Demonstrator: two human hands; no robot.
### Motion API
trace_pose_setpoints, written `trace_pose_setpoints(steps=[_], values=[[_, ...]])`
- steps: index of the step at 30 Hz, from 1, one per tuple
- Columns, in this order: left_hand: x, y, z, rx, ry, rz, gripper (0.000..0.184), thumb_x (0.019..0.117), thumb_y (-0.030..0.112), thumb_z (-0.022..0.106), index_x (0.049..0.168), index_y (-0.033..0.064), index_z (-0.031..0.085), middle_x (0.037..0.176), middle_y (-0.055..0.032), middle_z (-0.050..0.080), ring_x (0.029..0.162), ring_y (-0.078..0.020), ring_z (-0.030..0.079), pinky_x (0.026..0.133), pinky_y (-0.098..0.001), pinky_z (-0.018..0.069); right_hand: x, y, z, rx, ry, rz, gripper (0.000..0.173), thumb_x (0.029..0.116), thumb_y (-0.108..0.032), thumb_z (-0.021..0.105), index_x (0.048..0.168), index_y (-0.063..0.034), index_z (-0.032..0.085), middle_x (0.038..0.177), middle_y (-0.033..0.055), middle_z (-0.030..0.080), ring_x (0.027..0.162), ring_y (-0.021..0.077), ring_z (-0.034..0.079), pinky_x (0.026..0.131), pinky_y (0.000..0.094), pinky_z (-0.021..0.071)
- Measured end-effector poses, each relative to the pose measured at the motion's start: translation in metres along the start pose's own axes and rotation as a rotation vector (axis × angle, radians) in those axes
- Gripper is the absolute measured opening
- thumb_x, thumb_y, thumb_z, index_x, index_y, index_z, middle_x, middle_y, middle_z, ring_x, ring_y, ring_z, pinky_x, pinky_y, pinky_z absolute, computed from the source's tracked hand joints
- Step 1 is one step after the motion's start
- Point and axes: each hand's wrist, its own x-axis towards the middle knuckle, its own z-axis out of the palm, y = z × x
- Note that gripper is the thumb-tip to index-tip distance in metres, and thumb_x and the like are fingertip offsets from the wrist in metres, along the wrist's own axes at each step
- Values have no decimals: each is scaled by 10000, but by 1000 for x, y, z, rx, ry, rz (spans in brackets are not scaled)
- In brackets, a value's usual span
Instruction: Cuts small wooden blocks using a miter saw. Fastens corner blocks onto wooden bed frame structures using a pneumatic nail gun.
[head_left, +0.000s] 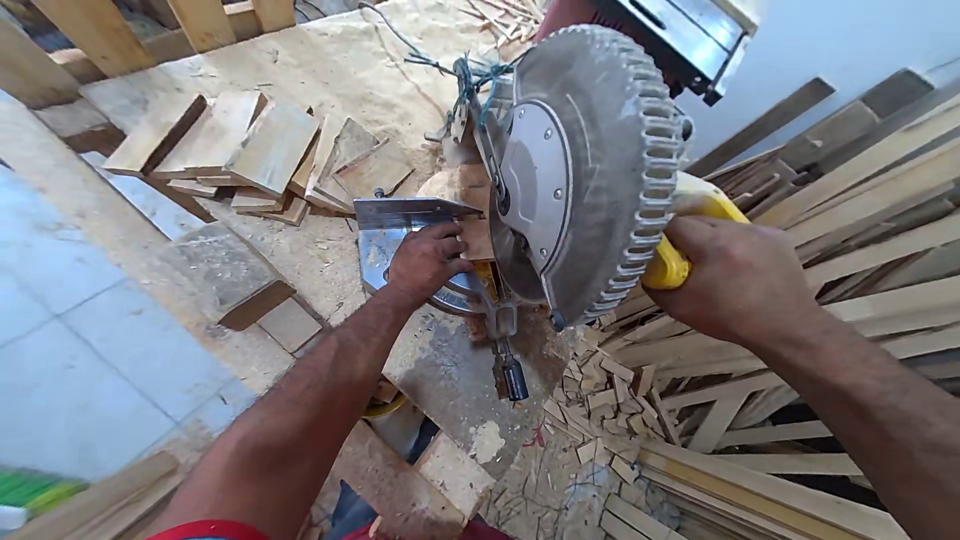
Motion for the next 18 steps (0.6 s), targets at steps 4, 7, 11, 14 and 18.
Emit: trace_pose_setpoints(steps=[4,7,11,14,18], values=[[-1,1,0,-1,0,-6,390,928,560,684,1121,235,783,1408,17,631,1297,-184,587,1076,-480,468,-2,0,3,-11,18,3,290,827,-356,614,796,-70,582,684,133,594,595,364,627,452,538,427],[-1,0,1,-2,9,0,382,925,554,692,1109,232,784,1402,14,635,1287,-190,594,1066,-475,475,-3,-2,4,-15,24,11,285,822,-349,618,788,-70,572,680,138,592,597,371,627,456,542,427],[0,1,0,-3,2,-3,365,925,544,697,1119,247,783,1399,17,636,1289,-184,592,1074,-477,471,-6,-2,9,-11,45,17,301,849,-360,599,771,-72,559,673,132,579,595,358,620,459,532,428],[0,0,-1,-17,8,15,366,921,532,705,1110,230,783,1392,1,640,1294,-200,590,1074,-496,474,-9,-5,12,-9,63,21,294,840,-339,611,777,-55,566,679,148,585,602,376,623,467,544,435],[1,0,-2,-18,-10,10,372,923,542,701,1114,233,783,1400,8,633,1302,-195,581,1072,-492,472,-13,-7,20,-7,109,27,290,850,-328,605,755,-58,556,668,143,578,603,368,622,469,534,432]])
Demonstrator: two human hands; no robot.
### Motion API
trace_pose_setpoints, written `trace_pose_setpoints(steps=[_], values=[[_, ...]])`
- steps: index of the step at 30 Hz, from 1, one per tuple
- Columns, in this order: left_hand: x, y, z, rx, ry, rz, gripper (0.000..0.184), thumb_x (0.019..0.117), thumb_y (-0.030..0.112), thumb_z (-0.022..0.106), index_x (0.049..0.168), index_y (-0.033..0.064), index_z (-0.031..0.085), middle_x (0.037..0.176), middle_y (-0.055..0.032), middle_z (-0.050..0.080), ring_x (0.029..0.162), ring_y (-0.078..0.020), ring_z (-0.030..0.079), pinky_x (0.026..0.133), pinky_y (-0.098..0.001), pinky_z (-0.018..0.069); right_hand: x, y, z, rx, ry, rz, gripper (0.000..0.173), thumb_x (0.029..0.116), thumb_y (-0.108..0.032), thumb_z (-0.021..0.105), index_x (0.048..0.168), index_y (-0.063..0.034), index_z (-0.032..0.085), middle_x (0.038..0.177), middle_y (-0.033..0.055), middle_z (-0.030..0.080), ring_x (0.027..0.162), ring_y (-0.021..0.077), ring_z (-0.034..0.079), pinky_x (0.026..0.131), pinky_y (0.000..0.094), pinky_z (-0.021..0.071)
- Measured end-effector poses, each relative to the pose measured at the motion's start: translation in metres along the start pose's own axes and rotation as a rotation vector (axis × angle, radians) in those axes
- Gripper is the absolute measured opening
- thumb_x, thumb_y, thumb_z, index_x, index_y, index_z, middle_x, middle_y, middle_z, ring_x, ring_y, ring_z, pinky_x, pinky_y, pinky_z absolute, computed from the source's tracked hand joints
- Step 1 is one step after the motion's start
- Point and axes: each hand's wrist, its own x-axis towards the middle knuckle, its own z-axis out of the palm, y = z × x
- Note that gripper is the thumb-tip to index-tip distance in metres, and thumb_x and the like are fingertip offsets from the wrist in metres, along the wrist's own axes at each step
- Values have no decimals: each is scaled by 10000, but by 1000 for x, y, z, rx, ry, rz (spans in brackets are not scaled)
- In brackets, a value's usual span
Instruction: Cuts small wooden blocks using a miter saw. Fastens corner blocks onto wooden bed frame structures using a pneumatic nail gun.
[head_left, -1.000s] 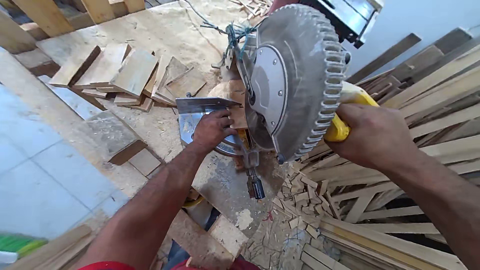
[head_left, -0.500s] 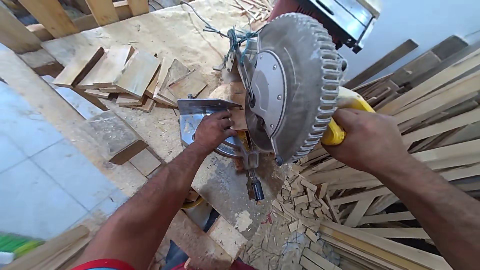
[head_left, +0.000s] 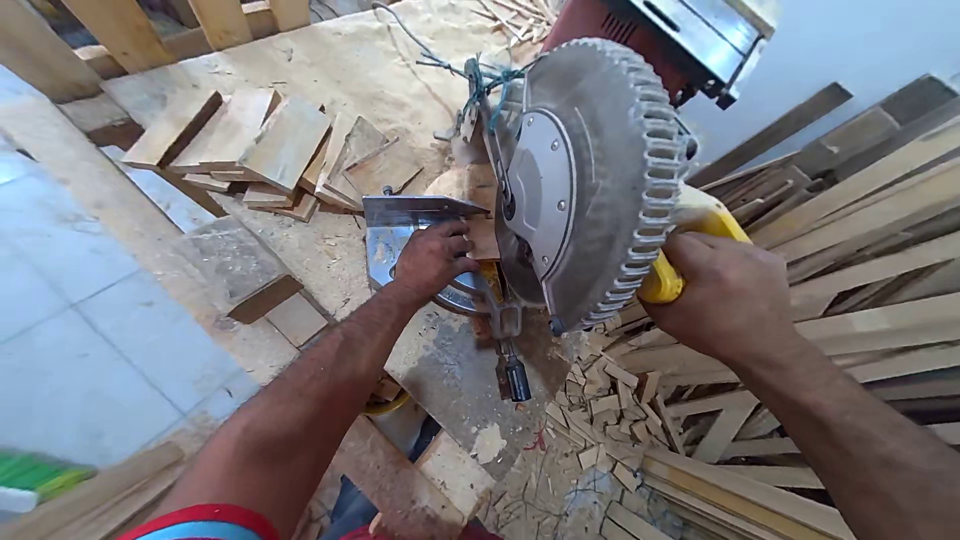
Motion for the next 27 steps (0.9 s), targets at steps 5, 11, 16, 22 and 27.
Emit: trace_pose_setpoints(steps=[5,11,16,22,27], values=[[2,2,-3,25,-16,-4,343,929,524,699,1107,243,780,1416,25,621,1303,-195,578,1066,-490,475,-4,-3,11,-9,58,9,295,844,-345,620,754,-66,581,671,130,599,625,355,645,494,539,475],[-2,9,-2,16,-44,-49,338,925,465,724,1118,192,774,1436,-2,601,1333,-217,550,1095,-510,459,-29,-14,38,11,-62,17,203,793,-295,715,820,-104,654,732,84,661,686,301,684,584,521,553],[-14,21,-14,-12,-184,-175,438,871,485,772,1147,146,750,1608,-99,416,1446,-288,446,1165,-529,405,31,4,-48,45,-432,137,278,898,-308,713,1152,-205,665,965,94,717,857,343,713,658,619,558],[-111,69,-20,-106,-100,-210,469,780,514,843,989,108,737,1370,-131,605,1306,-327,549,1080,-562,479,35,39,-17,259,620,450,540,960,-286,667,1401,2,549,1412,235,563,1341,336,534,1133,463,446],[-175,85,28,-40,-170,-494,512,719,583,835,1001,165,746,1342,-112,602,1282,-294,551,1056,-497,498,22,-1,177,798,-29,538,369,991,-266,640,1274,-30,652,1390,190,583,1285,339,578,1065,544,506]])
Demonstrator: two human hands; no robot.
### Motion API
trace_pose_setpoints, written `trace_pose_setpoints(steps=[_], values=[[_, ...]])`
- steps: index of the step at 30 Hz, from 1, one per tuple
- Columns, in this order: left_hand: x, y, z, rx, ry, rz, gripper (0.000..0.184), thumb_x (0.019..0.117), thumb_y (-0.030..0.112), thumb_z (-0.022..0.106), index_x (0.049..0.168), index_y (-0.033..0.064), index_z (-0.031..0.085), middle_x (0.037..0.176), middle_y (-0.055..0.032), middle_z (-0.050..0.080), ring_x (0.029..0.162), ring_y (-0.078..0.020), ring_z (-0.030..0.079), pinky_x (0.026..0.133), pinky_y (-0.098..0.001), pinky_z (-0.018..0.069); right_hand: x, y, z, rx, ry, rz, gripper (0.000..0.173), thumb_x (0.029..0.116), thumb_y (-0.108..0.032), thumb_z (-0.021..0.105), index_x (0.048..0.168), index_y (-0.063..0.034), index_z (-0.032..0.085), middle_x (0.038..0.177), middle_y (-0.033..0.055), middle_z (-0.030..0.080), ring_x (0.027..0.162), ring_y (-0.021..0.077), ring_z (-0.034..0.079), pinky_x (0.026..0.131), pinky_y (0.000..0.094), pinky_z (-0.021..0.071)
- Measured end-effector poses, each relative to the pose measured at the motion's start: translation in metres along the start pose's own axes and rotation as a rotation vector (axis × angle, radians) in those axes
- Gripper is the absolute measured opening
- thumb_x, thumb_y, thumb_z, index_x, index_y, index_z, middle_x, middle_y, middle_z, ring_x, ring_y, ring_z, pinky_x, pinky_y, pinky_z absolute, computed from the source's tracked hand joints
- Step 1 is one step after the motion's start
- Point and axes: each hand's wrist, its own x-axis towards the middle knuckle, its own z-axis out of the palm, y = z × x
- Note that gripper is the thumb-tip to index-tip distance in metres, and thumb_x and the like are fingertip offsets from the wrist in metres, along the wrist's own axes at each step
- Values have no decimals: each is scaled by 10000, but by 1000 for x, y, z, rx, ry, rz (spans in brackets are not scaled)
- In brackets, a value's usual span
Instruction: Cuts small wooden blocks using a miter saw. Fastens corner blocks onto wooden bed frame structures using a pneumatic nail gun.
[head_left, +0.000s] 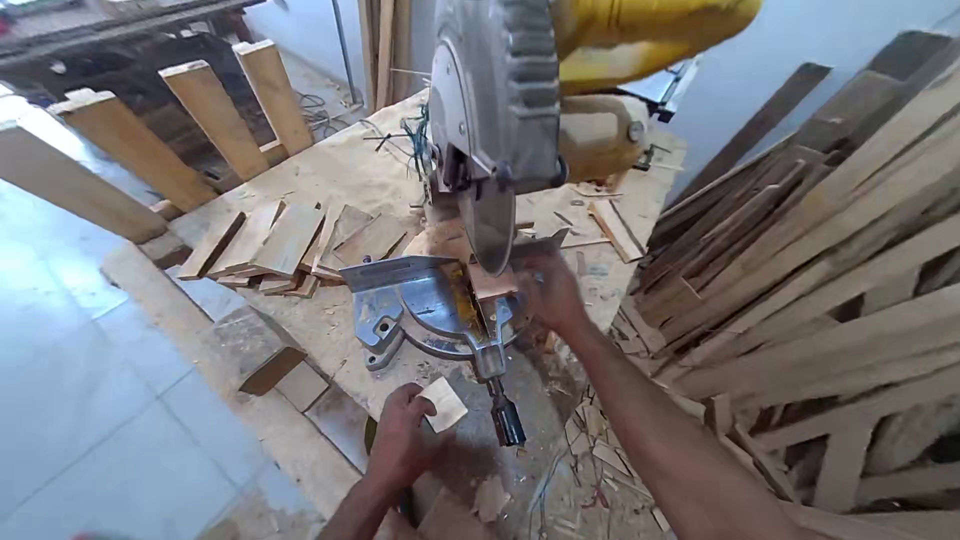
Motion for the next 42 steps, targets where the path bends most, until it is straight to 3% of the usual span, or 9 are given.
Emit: trace_pose_setpoints(steps=[9,15,18,22,27,30,32,36,42], values=[[1,49,-4,-98,209,-53,439,883,506,751,1094,121,744,1436,-118,575,1330,-270,556,1063,-485,514,29,15,57,-200,-234,-102,586,934,-465,678,1412,-133,604,1397,158,584,1319,349,541,1051,569,492],[48,84,-21,28,269,25,565,899,580,701,1287,170,702,1440,-105,575,1329,-306,544,1085,-532,480,-38,-42,35,-37,-551,404,376,1049,-349,494,1006,-32,693,901,157,714,798,313,709,694,541,586],[78,81,-36,151,138,-11,507,883,547,744,1288,243,713,1421,-124,571,1314,-349,524,1072,-564,462,-76,-47,35,423,-650,549,313,1101,-243,430,1139,-39,665,833,68,741,603,159,672,569,326,568],[109,57,-52,176,51,215,312,989,373,661,1267,249,730,1432,-79,597,1342,-284,542,1111,-522,459,-95,-51,-39,431,-295,402,254,1078,-241,531,1229,-97,675,905,31,745,708,169,701,664,382,608],[165,58,-58,164,41,376,212,1015,320,629,1109,218,790,1351,-96,641,1317,-291,555,1128,-504,439,-57,-100,-184,379,506,-295,169,1042,-152,561,1127,-31,641,960,9,719,811,106,705,719,320,633],[180,58,-58,160,99,359,218,984,411,654,1024,257,803,1315,-31,653,1291,-255,557,1106,-491,457,0,-129,-244,33,663,-537,292,1041,-248,516,1047,4,663,955,65,697,879,131,679,779,355,590],[172,49,-66,101,87,409,342,990,505,601,1066,238,800,1380,-18,629,1321,-238,548,1115,-493,453,38,-148,-262,-174,499,-528,306,986,-378,578,890,-102,670,811,8,637,764,90,620,693,389,521],[146,25,-83,138,-157,465,542,878,523,735,1373,315,664,1633,7,385,1489,-217,378,1196,-499,373,98,-180,-264,-350,-190,-409,340,865,-447,711,1099,-203,680,921,-15,669,818,71,655,742,383,567],[175,29,-65,183,54,437,330,995,369,648,1289,242,727,1489,-94,541,1388,-284,494,1156,-522,403,116,-207,-251,-426,-483,-288,183,934,-320,716,958,-142,678,673,-50,623,569,5,574,553,168,472]])
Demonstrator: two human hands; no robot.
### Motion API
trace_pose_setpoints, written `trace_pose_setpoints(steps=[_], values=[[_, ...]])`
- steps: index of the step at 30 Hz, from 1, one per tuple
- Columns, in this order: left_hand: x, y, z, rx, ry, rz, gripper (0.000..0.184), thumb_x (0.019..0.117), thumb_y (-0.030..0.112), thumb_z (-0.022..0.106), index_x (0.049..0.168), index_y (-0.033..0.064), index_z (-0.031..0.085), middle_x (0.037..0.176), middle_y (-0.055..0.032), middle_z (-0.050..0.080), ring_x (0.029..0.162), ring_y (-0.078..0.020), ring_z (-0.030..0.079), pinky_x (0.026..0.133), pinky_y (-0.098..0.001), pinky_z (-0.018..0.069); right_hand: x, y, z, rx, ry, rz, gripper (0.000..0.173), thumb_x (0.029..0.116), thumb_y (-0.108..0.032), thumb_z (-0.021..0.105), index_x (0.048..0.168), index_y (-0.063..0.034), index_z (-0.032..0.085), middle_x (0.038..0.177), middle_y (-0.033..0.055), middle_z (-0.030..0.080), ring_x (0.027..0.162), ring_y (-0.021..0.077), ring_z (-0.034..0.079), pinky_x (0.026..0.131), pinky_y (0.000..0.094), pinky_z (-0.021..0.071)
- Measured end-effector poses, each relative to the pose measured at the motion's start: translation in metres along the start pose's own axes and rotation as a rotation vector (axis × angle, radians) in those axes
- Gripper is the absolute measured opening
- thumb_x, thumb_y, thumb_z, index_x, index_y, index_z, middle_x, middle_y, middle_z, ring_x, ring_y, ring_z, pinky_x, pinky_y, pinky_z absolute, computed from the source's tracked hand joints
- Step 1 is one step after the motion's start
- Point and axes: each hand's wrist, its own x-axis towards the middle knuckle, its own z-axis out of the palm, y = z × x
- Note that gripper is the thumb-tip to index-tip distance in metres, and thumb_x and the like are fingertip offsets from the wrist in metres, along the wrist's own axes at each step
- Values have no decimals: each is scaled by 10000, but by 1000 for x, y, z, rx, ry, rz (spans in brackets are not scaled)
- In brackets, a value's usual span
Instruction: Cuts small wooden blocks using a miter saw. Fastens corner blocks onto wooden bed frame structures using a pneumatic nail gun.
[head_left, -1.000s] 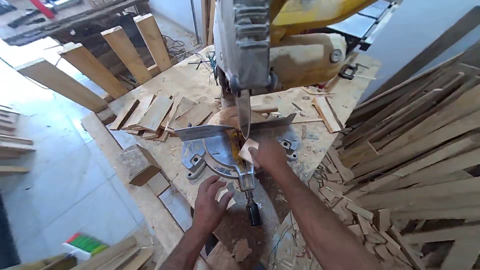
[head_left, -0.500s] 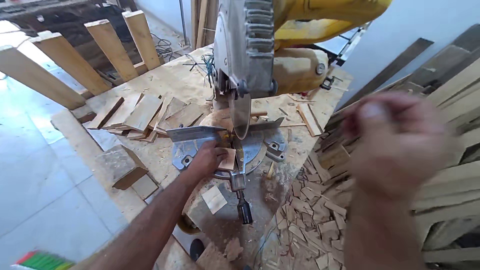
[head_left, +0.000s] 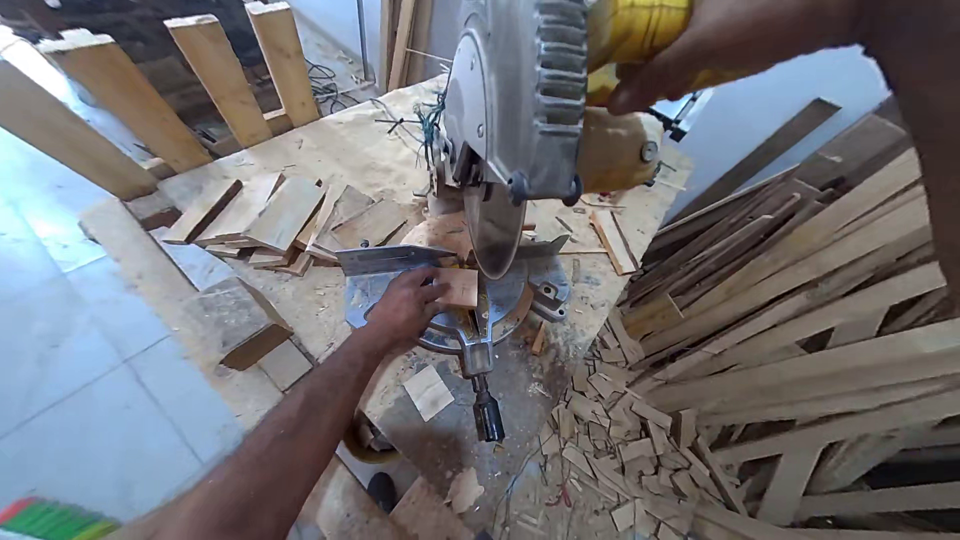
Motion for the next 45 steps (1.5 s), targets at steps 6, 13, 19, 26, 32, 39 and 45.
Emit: trace_pose_setpoints(steps=[6,13,19,26,32,39,45], values=[[11,4,23,-47,169,3,373,961,363,704,1224,99,729,1411,-116,615,1323,-271,579,1121,-474,466,-18,-29,14,-216,-161,172,370,895,-472,760,932,-113,677,759,49,682,664,180,659,611,410,561],[-5,-7,23,-35,188,119,386,998,429,619,1144,97,752,1400,-108,625,1323,-258,582,1125,-457,465,-42,-23,55,-313,-54,25,461,758,-652,737,912,-222,680,712,-18,603,649,160,602,562,465,485],[2,-8,11,-69,153,79,363,995,398,649,1169,96,750,1411,-113,619,1312,-262,593,1113,-467,478,-50,-31,66,-402,49,42,289,807,-473,749,884,-210,657,684,0,584,628,199,595,521,478,445],[3,-13,15,-131,172,79,352,981,397,678,1165,108,757,1405,-96,628,1323,-237,586,1126,-448,471,-73,-25,109,-458,146,43,251,784,-372,743,872,-165,630,673,72,590,637,323,623,501,556,437],[3,-13,12,-153,150,69,360,987,407,664,1180,120,760,1405,-92,631,1326,-239,583,1132,-449,460,-94,-14,165,-469,318,-75,314,788,-402,682,877,-103,640,681,107,616,598,350,640,464,557,443],[4,-13,9,-173,122,68,368,990,396,660,1202,110,754,1412,-95,630,1339,-239,574,1143,-453,446,-97,-8,181,-492,385,-152,340,809,-399,655,796,-64,592,653,125,589,574,349,624,453,525,428],[5,-13,10,-156,146,93,347,987,368,665,1188,100,757,1396,-107,637,1317,-245,590,1127,-450,462,-97,-7,183,-499,404,-158,353,823,-406,635,770,-62,574,636,120,567,557,344,608,444,513,415]])
